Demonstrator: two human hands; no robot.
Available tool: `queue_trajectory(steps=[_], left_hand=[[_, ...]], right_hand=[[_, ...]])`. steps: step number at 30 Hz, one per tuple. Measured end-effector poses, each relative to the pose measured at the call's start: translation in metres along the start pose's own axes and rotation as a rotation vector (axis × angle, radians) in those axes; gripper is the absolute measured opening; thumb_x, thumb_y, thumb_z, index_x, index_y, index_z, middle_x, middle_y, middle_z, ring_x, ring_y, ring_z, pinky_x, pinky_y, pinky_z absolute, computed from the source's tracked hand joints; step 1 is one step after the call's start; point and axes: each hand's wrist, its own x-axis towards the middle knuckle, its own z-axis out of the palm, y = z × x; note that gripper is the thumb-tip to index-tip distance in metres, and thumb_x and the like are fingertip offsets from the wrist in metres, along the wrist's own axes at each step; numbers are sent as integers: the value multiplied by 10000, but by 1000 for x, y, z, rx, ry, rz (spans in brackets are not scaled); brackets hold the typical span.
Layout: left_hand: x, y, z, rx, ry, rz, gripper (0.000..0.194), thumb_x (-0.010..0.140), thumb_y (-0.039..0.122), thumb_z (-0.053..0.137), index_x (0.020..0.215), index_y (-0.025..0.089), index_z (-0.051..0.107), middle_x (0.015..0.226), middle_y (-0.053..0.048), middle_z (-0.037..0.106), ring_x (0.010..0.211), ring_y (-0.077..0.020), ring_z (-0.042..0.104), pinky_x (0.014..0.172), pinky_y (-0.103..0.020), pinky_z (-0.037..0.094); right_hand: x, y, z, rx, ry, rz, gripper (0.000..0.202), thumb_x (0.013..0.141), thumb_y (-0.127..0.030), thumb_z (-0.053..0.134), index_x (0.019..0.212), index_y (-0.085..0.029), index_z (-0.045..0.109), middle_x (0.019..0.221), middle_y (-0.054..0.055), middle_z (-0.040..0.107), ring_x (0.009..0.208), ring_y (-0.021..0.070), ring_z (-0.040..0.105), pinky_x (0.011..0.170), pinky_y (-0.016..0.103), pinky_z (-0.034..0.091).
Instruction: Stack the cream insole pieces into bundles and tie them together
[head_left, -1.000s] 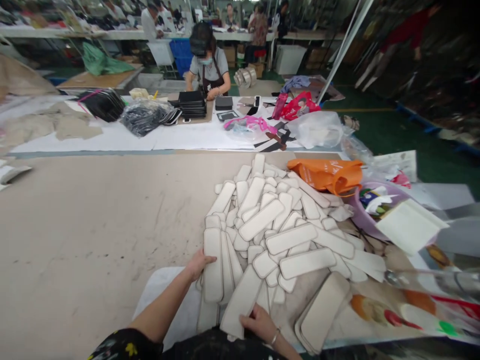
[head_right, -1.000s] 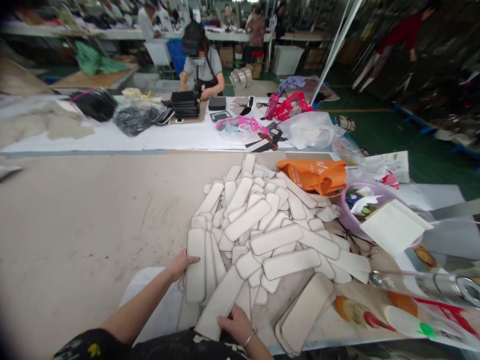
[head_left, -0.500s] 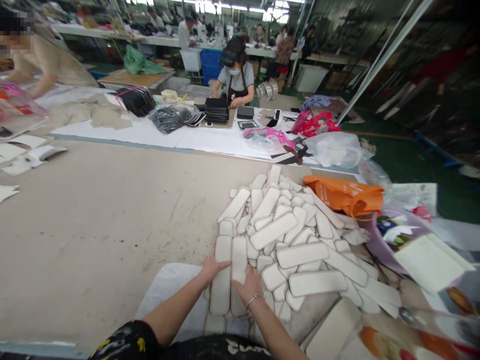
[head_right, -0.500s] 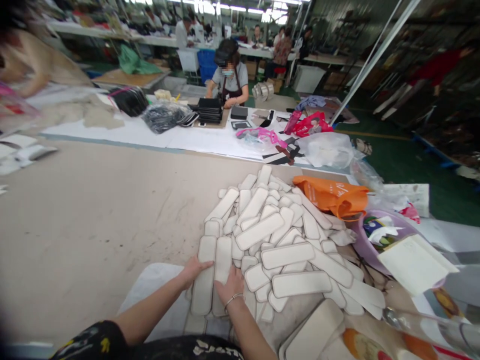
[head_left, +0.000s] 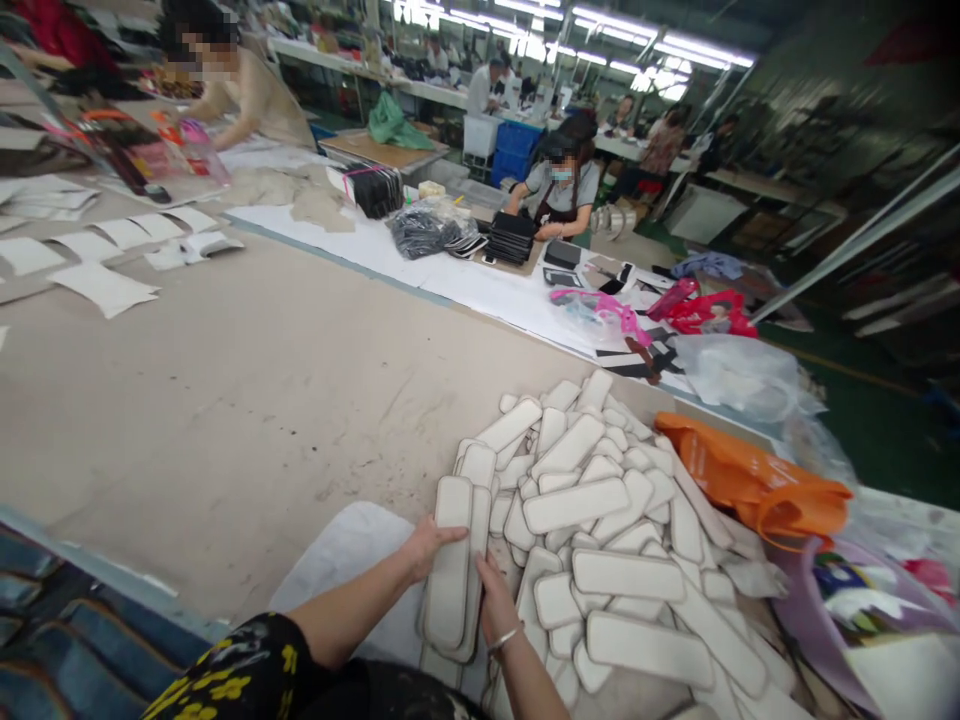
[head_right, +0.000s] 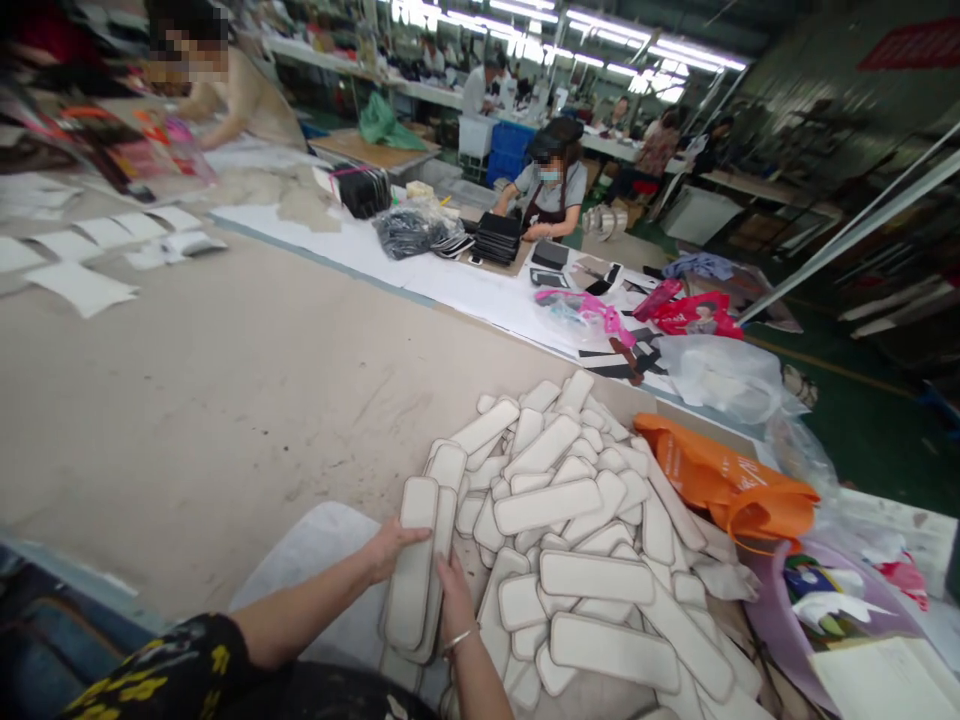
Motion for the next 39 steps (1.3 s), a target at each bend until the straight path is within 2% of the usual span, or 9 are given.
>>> queue_trajectory(steps=[5, 8, 11, 15, 19, 24, 28, 35, 39], left_hand=[[-9, 1, 11, -108, -68, 104, 580, 500, 273, 836, 1014, 109, 626, 939, -138, 697, 839, -254, 647, 791, -371, 498], [-12, 14, 9, -150, -118, 131, 593, 634, 495, 730, 1073, 112, 620, 1054, -168, 666, 991, -295, 613, 893, -416, 458], [-6, 34, -12, -96, 81, 218, 672, 797, 665, 409, 1145, 117, 583, 1178, -184, 607, 1119, -311, 548, 951, -471, 410], [15, 61, -56, 2, 387, 366, 645, 851, 584, 375, 1283, 111, 449, 1376, -187, 437, 1285, -299, 382, 1055, -476, 281], [37, 85, -80, 141, 459, 518, 530, 790, 483, 554, 1196, 143, 541, 1306, -130, 527, 1292, -239, 373, 1096, -357, 230], [59, 96, -73, 290, 368, 553, 385, 693, 472, 645, 968, 202, 662, 980, -69, 691, 1097, -224, 547, 1019, -318, 347], [62, 82, -67, 373, 354, 515, 271, 690, 453, 643, 780, 199, 678, 820, -47, 687, 959, -237, 583, 974, -331, 375], [34, 36, -50, 466, 285, 452, 261, 767, 423, 554, 771, 210, 704, 856, -52, 678, 922, -230, 574, 949, -311, 369], [28, 26, -42, 467, 212, 432, 206, 726, 382, 613, 808, 221, 711, 892, -53, 681, 936, -237, 570, 949, -317, 370]], right_hand=[[-6, -47, 3, -441, 38, -47, 660, 704, -367, 601, 1272, -100, 400, 1155, 164, 605, 1023, 261, 597, 890, 360, 461], [-9, -85, -2, -755, 16, -127, 582, 759, -316, 533, 1277, -91, 395, 1131, 170, 607, 1022, 270, 593, 856, 345, 457], [-5, -106, -2, -1074, -24, -133, 517, 773, -269, 504, 1262, -120, 427, 1071, 156, 619, 968, 283, 607, 796, 352, 457], [8, -88, 10, -1293, -123, -77, 505, 755, -194, 505, 1255, -142, 460, 1019, 135, 628, 924, 277, 617, 757, 345, 453], [16, -58, 18, -1296, -139, -59, 655, 750, -179, 519, 1372, -115, 322, 1128, 154, 589, 994, 268, 593, 796, 337, 447], [8, -51, 20, -1304, -182, -103, 559, 748, -166, 511, 1300, -161, 424, 1107, 142, 588, 989, 268, 581, 799, 346, 440], [2, -43, 23, -1271, -171, -92, 613, 730, -142, 513, 1331, -181, 395, 1109, 141, 588, 984, 275, 580, 811, 368, 437], [7, -30, 20, -1215, -196, -28, 586, 758, -189, 505, 1328, -143, 380, 1182, 158, 569, 1008, 265, 580, 826, 352, 425], [9, -33, 17, -1206, -208, -32, 574, 757, -196, 510, 1315, -151, 385, 1175, 146, 575, 1024, 254, 576, 823, 336, 421]])
